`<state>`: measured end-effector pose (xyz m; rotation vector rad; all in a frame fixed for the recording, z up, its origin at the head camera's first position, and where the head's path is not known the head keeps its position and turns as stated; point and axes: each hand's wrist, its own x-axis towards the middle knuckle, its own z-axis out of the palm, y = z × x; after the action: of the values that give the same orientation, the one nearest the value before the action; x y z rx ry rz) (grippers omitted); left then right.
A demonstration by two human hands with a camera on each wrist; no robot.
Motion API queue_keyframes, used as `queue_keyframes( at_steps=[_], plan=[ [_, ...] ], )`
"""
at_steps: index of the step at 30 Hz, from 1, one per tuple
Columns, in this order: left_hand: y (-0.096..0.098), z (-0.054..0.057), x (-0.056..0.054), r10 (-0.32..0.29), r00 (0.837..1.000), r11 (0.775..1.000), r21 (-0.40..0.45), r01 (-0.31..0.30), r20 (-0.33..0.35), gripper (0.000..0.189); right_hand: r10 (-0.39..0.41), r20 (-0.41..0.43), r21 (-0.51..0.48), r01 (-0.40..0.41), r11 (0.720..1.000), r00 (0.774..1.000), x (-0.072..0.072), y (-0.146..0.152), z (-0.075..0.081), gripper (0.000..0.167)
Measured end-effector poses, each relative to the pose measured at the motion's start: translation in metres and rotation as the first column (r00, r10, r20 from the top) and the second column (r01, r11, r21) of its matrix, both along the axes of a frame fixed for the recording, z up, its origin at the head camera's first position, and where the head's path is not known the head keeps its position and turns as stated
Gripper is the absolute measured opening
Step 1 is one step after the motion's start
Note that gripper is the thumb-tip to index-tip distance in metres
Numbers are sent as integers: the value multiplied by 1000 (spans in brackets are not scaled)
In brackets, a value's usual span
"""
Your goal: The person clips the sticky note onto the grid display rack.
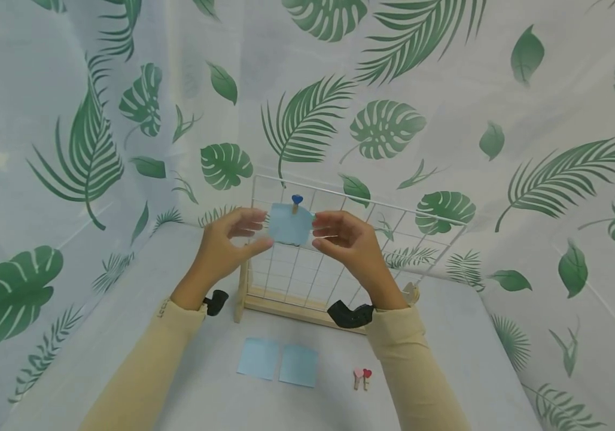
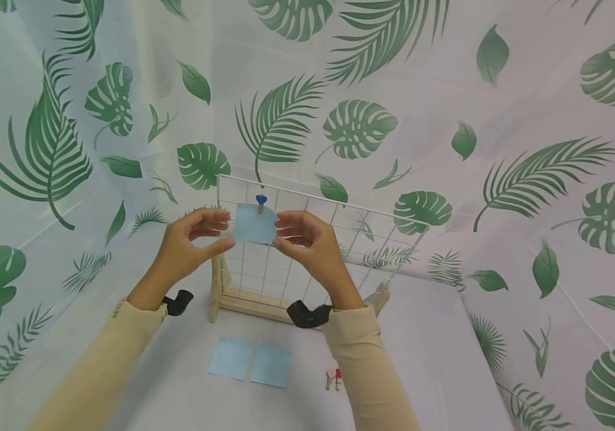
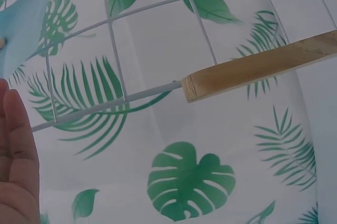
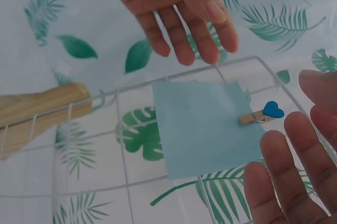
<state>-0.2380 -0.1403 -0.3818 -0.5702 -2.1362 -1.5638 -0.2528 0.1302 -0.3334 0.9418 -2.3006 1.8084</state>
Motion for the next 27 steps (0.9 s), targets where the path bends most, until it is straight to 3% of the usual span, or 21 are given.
queue_keyframes(
  at_steps=[6, 15, 21, 27],
  plan=[
    [0, -4, 4, -26, 1000, 1000, 5, 26, 16, 48, 0, 13, 4, 0, 1000, 1000, 3, 7, -4, 45],
    [-2, -10, 9, -4, 1000, 1000, -16, 5, 15, 48, -18, 34, 29, 17, 999, 999, 7, 15, -9, 44],
    [-3, -13, 10, -19, 1000, 1000, -4, 19, 1, 48, -24, 30, 33, 23, 999, 999, 9, 21, -14, 43],
    [-2, -17, 15, -28, 999, 1000, 1, 28, 27, 49, -29, 43, 35, 27, 999, 999, 10, 27, -21, 41]
  ],
)
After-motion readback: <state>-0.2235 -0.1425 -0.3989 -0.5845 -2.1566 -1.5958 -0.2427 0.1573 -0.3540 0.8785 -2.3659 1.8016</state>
